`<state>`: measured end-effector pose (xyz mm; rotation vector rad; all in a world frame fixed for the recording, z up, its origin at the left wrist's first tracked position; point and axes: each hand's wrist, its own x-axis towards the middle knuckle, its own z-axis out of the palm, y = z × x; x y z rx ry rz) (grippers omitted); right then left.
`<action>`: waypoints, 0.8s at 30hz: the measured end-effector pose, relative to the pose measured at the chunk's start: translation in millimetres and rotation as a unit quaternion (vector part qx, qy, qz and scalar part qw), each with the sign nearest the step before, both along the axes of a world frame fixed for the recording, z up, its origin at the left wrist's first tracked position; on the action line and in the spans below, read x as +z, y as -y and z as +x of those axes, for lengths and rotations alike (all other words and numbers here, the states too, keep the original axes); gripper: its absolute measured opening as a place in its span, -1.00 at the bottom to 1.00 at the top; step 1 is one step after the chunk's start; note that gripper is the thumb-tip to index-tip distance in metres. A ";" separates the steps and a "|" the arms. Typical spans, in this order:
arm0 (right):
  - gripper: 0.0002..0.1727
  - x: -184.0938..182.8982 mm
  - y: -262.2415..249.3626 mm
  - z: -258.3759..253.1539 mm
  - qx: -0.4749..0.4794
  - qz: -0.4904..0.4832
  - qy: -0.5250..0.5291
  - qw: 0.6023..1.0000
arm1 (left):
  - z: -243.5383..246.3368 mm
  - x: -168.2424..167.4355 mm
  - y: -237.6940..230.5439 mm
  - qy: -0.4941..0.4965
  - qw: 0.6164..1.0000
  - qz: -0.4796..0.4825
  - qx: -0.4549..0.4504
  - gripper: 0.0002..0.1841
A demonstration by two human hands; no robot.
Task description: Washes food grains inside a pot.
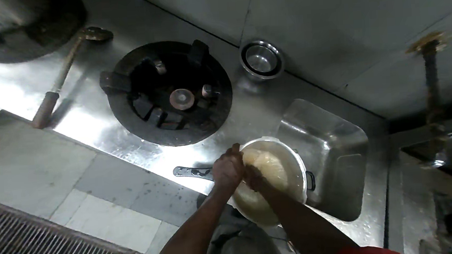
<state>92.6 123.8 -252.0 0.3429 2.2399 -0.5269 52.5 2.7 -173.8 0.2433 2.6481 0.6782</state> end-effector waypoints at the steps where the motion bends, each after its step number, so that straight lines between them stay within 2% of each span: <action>1: -0.59 3.1 3.2 5.9 0.004 -0.013 0.008 1.000 | -0.2 -0.4 -0.2 0.000 1.000 -0.006 -0.001 -0.60; 3: -0.58 19.8 8.1 17.3 -0.004 -0.054 0.052 0.997 | -0.4 -0.1 0.3 0.003 1.000 -0.013 -0.003 -0.60; 6: -0.46 35.1 3.8 31.0 -0.018 -0.090 0.123 0.988 | 1.5 -2.9 0.8 -0.015 1.000 -0.003 0.001 -0.60; 10: -0.49 31.0 -6.9 28.1 0.078 -0.095 0.172 0.977 | 0.3 -2.5 1.5 -0.002 1.000 0.002 -0.001 -0.60; 12: -0.44 30.7 -14.8 30.0 0.059 -0.125 0.139 0.980 | 0.0 -0.7 1.7 0.005 1.000 0.010 0.001 -0.59; 16: -0.50 34.3 -17.1 26.5 -0.033 -0.142 0.025 0.989 | 0.7 -1.0 2.7 0.002 1.000 0.012 0.002 -0.59; 19: -0.53 40.8 -8.5 13.8 -0.088 -0.097 -0.026 0.991 | 0.9 0.8 1.7 0.002 1.000 0.002 -0.002 -0.59; 21: -0.53 47.0 -2.3 2.2 -0.046 -0.042 -0.040 0.997 | 1.1 1.1 2.1 0.000 1.000 0.004 0.001 -0.59; 24: -0.55 38.1 0.2 -15.8 0.073 0.012 -0.068 0.995 | 0.4 0.1 2.1 0.002 1.000 -0.001 -0.001 -0.58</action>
